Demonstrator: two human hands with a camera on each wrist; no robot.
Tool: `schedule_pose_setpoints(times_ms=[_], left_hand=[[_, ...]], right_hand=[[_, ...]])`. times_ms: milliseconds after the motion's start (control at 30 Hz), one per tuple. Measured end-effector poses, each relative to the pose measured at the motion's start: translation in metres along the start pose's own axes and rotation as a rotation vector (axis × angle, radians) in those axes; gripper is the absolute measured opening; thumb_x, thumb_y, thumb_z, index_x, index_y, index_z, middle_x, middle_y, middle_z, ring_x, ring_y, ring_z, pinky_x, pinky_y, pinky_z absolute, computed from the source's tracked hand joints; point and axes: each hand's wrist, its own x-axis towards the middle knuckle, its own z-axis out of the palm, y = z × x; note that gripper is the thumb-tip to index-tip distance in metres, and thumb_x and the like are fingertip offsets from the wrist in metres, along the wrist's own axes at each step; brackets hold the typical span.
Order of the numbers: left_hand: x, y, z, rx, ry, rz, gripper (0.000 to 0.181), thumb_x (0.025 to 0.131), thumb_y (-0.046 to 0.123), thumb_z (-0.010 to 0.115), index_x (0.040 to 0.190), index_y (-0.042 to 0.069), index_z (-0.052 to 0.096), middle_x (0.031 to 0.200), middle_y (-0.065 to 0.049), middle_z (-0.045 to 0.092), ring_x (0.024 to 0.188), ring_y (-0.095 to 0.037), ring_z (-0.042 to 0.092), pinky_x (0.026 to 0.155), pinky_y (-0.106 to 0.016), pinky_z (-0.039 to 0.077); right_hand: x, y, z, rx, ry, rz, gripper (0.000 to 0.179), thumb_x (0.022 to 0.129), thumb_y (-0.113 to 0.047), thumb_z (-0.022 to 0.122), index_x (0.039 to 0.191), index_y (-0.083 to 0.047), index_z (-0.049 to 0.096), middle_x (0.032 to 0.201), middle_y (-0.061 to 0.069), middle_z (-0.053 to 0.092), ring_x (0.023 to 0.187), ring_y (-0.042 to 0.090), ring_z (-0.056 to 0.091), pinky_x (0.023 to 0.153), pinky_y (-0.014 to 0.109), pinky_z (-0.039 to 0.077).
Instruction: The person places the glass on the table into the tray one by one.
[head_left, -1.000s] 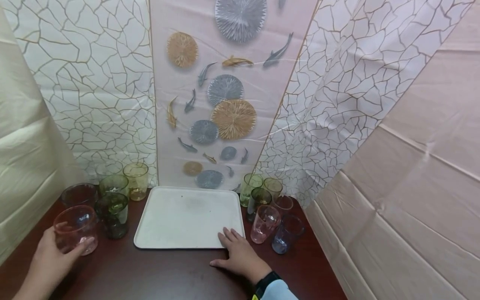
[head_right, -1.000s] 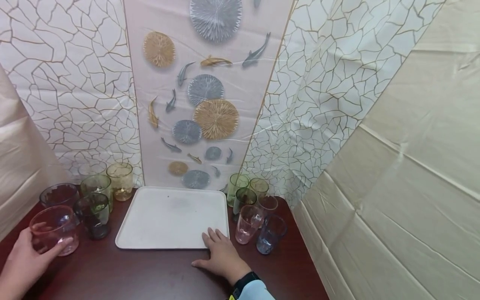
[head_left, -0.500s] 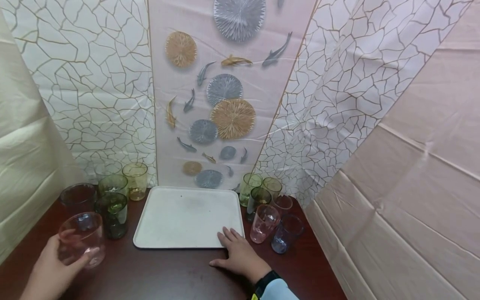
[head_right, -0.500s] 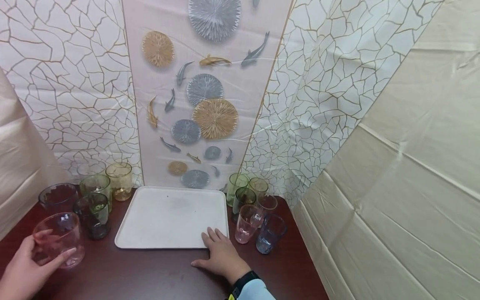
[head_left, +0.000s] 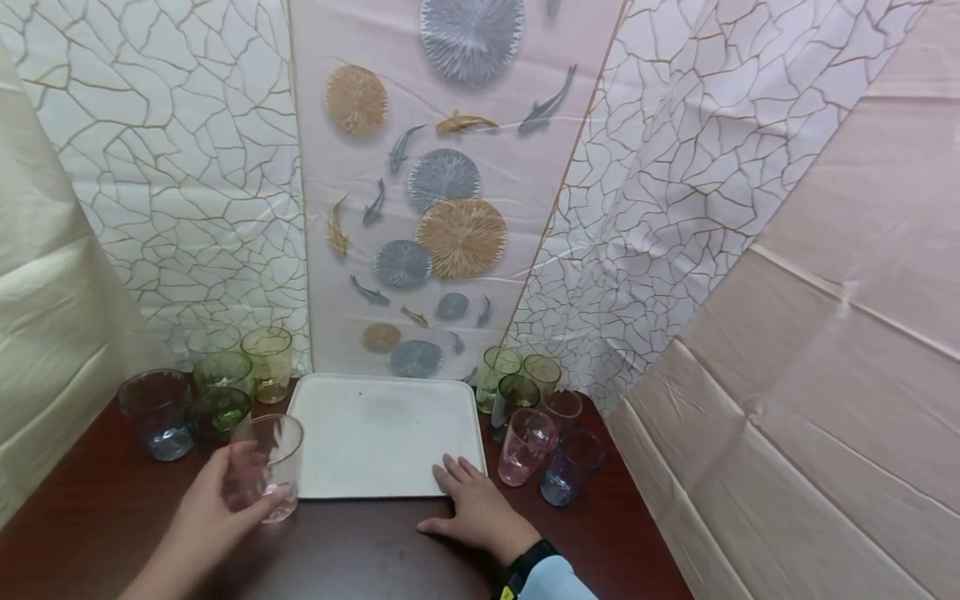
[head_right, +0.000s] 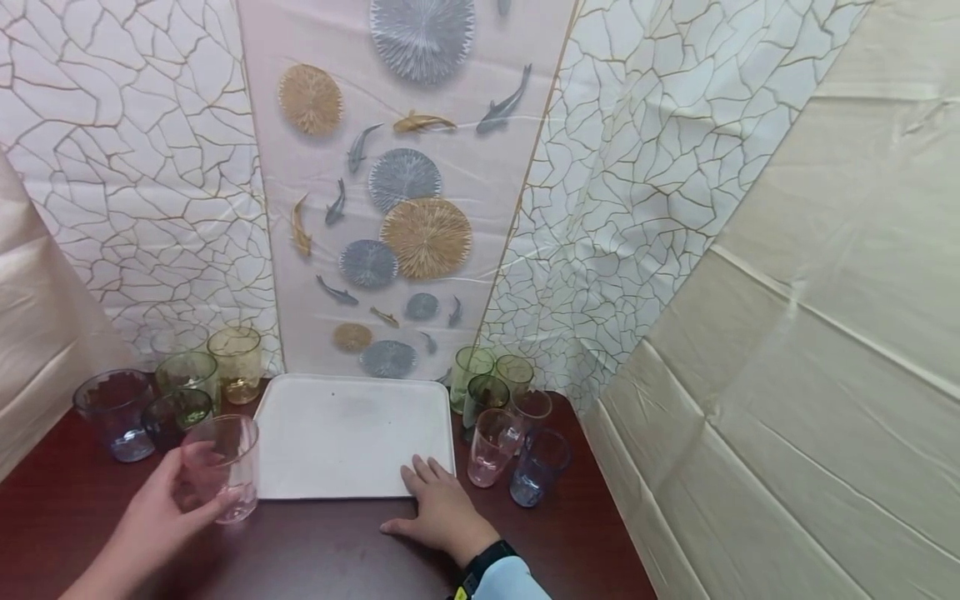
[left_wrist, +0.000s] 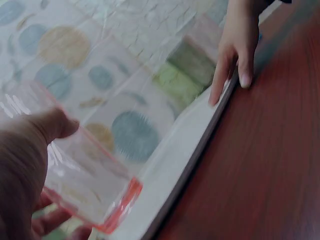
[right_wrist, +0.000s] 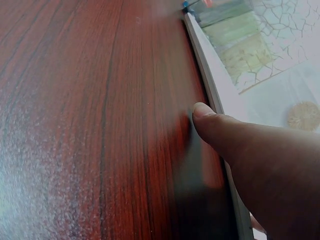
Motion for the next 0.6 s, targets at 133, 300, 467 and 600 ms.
schedule_pose_setpoints(times_ms=[133,300,467,600], left_hand=[[0.02,0.012,0.024,-0.007,0.009,0.005,0.079,0.078,0.036,0.092,0.132,-0.005,0.051,0.122,-0.026,0.063,0.107,-0.035,0.064,0.083,-0.043,0.062],[0.057,0.012,0.047,-0.067,-0.01,-0.034,0.075,0.084,0.03,0.088,0.135,-0.006,0.047,0.128,-0.026,0.057,0.119,-0.043,0.056,0.091,-0.057,0.057],[0.097,0.006,0.066,-0.06,0.008,-0.091,0.074,0.087,0.03,0.084,0.14,-0.003,0.043,0.136,-0.026,0.052,0.128,-0.043,0.051,0.096,-0.056,0.056],[0.122,0.003,0.076,-0.014,0.018,-0.14,0.075,0.089,0.036,0.081,0.141,0.0,0.042,0.14,-0.027,0.049,0.123,-0.041,0.052,0.093,-0.056,0.055]], right_hand=[[-0.001,0.001,-0.001,0.007,-0.003,-0.008,0.102,0.084,-0.084,0.056,0.165,-0.025,0.036,0.172,0.001,0.024,0.156,0.028,0.018,0.122,0.055,0.028],[0.001,0.003,0.0,-0.012,-0.005,-0.01,0.104,0.084,-0.087,0.054,0.165,-0.026,0.034,0.172,-0.001,0.022,0.156,0.026,0.017,0.122,0.053,0.028],[0.001,0.004,0.0,-0.013,0.001,-0.008,0.104,0.083,-0.087,0.054,0.165,-0.026,0.035,0.172,-0.001,0.023,0.156,0.027,0.017,0.122,0.053,0.028],[0.0,0.005,0.0,-0.005,0.0,-0.018,0.104,0.084,-0.086,0.055,0.165,-0.025,0.035,0.172,0.001,0.023,0.156,0.028,0.017,0.122,0.054,0.028]])
